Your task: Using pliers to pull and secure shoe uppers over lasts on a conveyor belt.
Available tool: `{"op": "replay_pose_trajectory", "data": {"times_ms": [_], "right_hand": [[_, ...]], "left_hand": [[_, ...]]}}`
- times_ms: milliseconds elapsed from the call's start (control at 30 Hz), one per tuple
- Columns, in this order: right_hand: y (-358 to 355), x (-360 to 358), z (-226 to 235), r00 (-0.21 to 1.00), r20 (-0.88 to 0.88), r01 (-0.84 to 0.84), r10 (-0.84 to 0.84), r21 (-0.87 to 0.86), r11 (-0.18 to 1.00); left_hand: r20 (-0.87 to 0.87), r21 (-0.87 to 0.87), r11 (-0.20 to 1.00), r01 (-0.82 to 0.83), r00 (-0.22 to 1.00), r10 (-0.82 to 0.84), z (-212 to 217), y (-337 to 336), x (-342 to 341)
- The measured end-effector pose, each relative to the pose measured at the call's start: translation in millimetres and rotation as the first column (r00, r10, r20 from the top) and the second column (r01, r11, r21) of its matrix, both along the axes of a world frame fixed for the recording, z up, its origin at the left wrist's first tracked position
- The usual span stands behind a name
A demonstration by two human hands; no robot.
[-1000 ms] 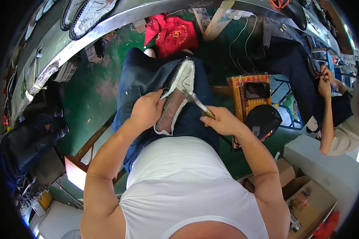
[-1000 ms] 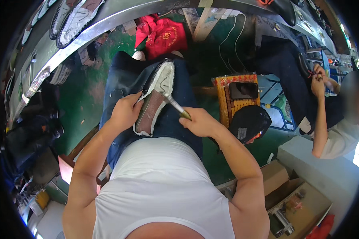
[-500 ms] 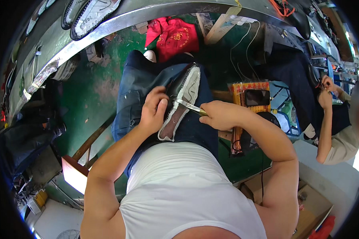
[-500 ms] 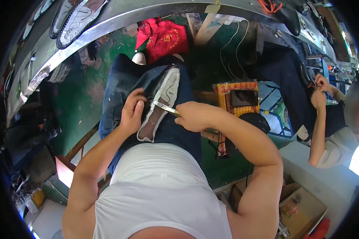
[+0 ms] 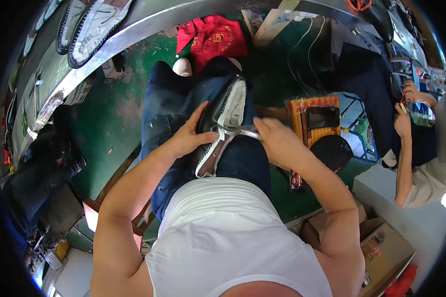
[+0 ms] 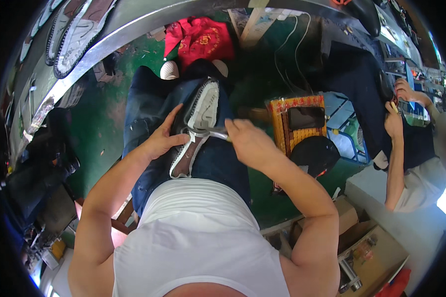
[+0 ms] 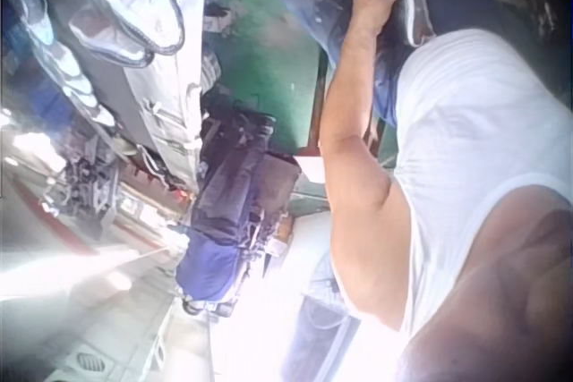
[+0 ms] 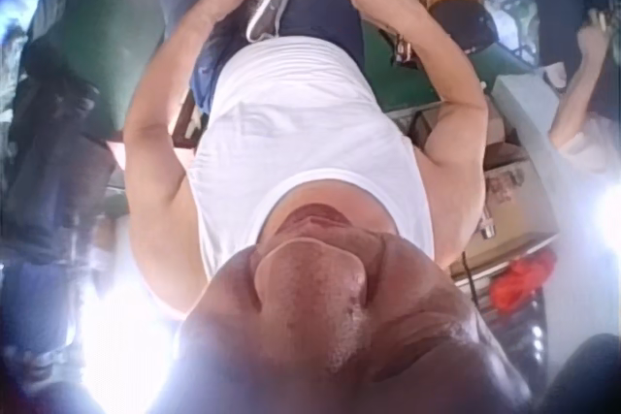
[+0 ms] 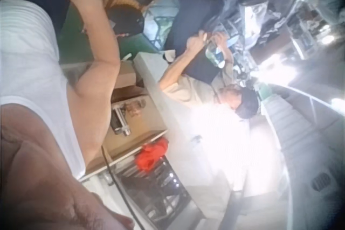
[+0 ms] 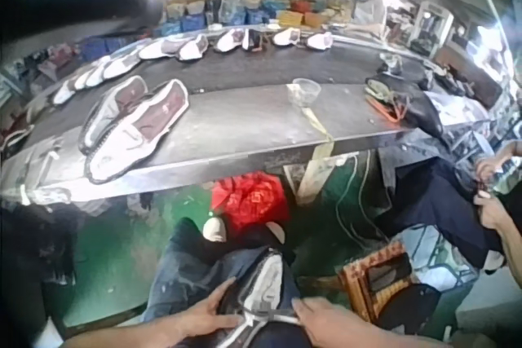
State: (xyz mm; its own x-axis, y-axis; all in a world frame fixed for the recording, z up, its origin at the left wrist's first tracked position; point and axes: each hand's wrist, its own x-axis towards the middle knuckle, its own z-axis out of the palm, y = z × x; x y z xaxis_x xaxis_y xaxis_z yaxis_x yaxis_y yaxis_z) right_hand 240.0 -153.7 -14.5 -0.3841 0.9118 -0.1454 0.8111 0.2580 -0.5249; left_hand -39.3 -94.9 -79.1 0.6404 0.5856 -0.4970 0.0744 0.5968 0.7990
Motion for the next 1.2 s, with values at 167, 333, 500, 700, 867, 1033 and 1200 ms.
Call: {"op": "replay_pose_trajectory", "data": {"times_ms": [167, 333, 500, 700, 867, 1033, 1200], "right_hand": [[4, 7, -23, 0.971, -0.239, -0.068, -0.016, -0.338, 0.939], [-3, -2, -41, 0.986, -0.163, 0.061, -0.045, 0.098, 0.993], [23, -5, -21, 0.978, -0.195, -0.041, -0.076, -0.536, 0.843], [-7, -15, -64, 0.963, -0.244, 0.115, -0.111, 0.004, 0.993], [-30, -3, -60, 0.962, -0.202, 0.181, -0.183, -0.029, 0.983], [-4, 26, -31, 0.872, -0.34, -0.046, -0.351, -0.772, 0.634], [6, 8, -3, 0.864, -0.282, 0.15, -0.417, -0.647, 0.748]], "left_hand": [[-0.542, 0.553, 0.817, 0.161, 0.815, 0.207, -5, -26, 12], [-0.425, 0.647, 0.755, 0.108, 0.873, 0.239, -8, -34, 9], [-0.298, 0.652, 0.756, 0.058, 0.936, 0.185, -14, -30, 5], [-0.359, 0.762, 0.621, 0.183, 0.918, 0.169, -8, -29, 7], [-0.528, 0.741, 0.526, 0.417, 0.847, 0.072, 15, -29, 14], [-0.633, 0.722, 0.438, 0.536, 0.767, 0.104, 26, -27, 24], [-0.698, 0.637, 0.537, 0.553, 0.709, 0.098, 36, -24, 29]]}}
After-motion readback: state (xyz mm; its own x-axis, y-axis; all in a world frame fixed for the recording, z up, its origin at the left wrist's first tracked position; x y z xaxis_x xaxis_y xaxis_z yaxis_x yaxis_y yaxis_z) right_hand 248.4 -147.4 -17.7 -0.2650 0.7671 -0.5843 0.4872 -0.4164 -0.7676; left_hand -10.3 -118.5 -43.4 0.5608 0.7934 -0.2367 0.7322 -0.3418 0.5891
